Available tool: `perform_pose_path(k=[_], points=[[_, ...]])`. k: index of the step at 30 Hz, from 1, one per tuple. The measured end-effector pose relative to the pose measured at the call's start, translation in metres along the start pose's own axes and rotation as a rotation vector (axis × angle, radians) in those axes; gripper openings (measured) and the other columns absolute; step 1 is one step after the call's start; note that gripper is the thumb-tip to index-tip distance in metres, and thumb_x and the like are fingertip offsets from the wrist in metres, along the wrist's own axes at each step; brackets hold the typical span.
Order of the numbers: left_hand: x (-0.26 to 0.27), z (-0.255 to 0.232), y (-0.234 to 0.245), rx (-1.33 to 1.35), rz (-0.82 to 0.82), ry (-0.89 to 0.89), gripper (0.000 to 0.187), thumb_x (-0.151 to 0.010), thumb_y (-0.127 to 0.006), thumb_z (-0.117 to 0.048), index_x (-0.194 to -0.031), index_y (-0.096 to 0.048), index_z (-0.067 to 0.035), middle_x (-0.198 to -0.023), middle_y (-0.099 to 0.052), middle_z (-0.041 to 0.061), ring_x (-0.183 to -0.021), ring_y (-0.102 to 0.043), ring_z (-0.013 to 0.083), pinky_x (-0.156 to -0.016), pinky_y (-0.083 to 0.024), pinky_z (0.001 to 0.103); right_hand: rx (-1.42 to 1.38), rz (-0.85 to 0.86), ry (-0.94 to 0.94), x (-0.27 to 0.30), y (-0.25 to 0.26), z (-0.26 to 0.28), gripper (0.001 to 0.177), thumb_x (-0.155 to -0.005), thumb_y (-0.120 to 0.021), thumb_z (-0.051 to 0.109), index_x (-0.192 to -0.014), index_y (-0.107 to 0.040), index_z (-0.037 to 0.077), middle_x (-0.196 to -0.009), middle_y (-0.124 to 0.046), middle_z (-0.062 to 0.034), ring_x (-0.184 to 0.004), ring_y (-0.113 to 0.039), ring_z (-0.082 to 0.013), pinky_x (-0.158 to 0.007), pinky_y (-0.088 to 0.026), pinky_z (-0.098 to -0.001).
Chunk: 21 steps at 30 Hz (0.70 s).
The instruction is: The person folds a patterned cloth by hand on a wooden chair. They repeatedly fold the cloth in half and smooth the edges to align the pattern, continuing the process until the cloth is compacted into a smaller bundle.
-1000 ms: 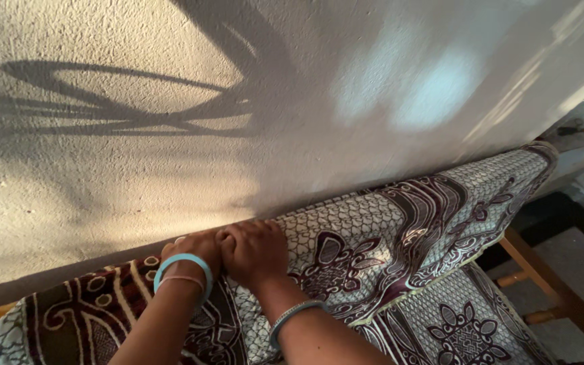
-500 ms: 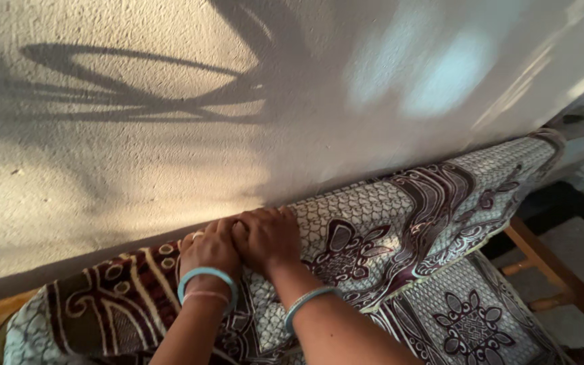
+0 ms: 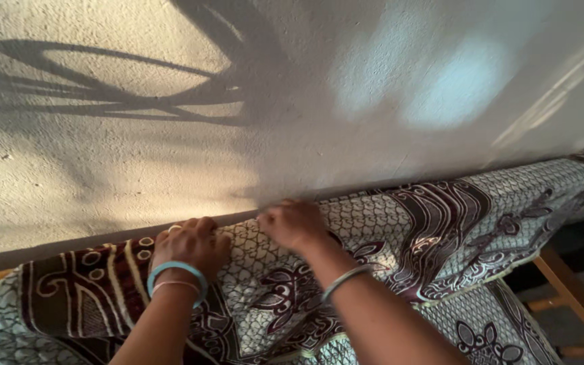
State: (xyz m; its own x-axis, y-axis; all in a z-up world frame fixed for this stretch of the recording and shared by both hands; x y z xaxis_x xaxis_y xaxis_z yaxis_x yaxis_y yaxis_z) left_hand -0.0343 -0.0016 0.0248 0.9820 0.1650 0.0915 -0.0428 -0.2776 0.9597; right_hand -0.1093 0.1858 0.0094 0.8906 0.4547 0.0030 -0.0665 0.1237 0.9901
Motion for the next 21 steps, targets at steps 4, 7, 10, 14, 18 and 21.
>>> perform_pose_path(k=[4, 7, 10, 14, 18, 21], points=[[0.003, 0.0, 0.0, 0.016, -0.056, 0.009, 0.041, -0.093, -0.046, -0.047, -0.11, -0.068, -0.017, -0.112, -0.073, 0.011, -0.107, -0.069, 0.029, -0.108, -0.045, 0.045, 0.075, 0.154, -0.136, 0.002, 0.012, -0.03, 0.064, -0.105, -0.028, 0.059, -0.118, -0.074, 0.016, -0.129, -0.07, -0.0073, -0.122, -0.065, -0.03, -0.112, -0.043, -0.0456], [0.003, -0.001, 0.0, -0.021, -0.068, 0.007, 0.039, -0.091, -0.049, -0.046, -0.11, -0.067, -0.018, -0.111, -0.073, 0.011, -0.105, -0.069, 0.0298, -0.107, -0.046, 0.045, 0.083, 0.257, -0.21, -0.004, 0.008, -0.033, 0.065, -0.101, -0.029, 0.06, -0.121, -0.074, 0.018, -0.13, -0.071, -0.0055, -0.122, -0.068, -0.0279, -0.11, -0.05, -0.0438], [-0.001, -0.004, -0.001, -0.049, 0.005, 0.035, 0.037, -0.092, -0.047, -0.045, -0.113, -0.064, -0.019, -0.109, -0.072, 0.01, -0.102, -0.069, 0.0273, -0.103, -0.047, 0.045, 0.008, 0.23, -0.067, -0.008, 0.0, -0.026, 0.063, -0.101, -0.028, 0.06, -0.127, -0.068, 0.02, -0.138, -0.061, -0.0078, -0.127, -0.058, -0.0327, -0.112, -0.04, -0.0492], [-0.001, -0.003, -0.003, -0.04, 0.001, 0.065, 0.032, -0.093, -0.048, -0.039, -0.111, -0.066, -0.019, -0.108, -0.074, 0.009, -0.1, -0.071, 0.0278, -0.103, -0.051, 0.043, 0.023, -0.044, 0.202, 0.0, -0.003, -0.003, 0.061, -0.103, -0.031, 0.054, -0.12, -0.072, 0.011, -0.13, -0.07, -0.0119, -0.12, -0.066, -0.0325, -0.099, -0.053, -0.048], [0.0, -0.002, -0.004, -0.03, 0.001, 0.096, 0.031, -0.094, -0.047, -0.037, -0.111, -0.066, -0.019, -0.106, -0.076, 0.009, -0.098, -0.072, 0.0263, -0.104, -0.051, 0.043, -0.023, 0.097, 0.06, 0.009, 0.01, -0.021, 0.066, -0.101, -0.031, 0.064, -0.114, -0.07, 0.012, -0.11, -0.076, -0.0135, -0.102, -0.073, -0.0316, -0.085, -0.06, -0.0452], [-0.004, -0.003, -0.007, -0.037, -0.018, 0.082, 0.034, -0.092, -0.05, -0.042, -0.113, -0.066, -0.021, -0.107, -0.075, 0.009, -0.099, -0.071, 0.0264, -0.104, -0.05, 0.044, -0.022, 0.234, -0.097, 0.022, 0.02, -0.066, 0.07, -0.104, -0.028, 0.068, -0.106, -0.071, 0.013, -0.101, -0.078, -0.011, -0.094, -0.076, -0.0288, -0.084, -0.063, -0.0416]])
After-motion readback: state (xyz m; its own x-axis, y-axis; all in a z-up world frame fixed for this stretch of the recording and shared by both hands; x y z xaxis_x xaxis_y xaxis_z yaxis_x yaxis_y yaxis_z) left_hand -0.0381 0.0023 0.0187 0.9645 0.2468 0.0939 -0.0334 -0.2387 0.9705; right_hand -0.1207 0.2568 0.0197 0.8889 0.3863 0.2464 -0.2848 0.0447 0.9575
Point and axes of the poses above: each hand's wrist, its own x-axis away from the middle knuckle, its own y-axis out of the back of the hand, z = x × y, the point moved 3 cm from there along -x, towards the middle knuckle
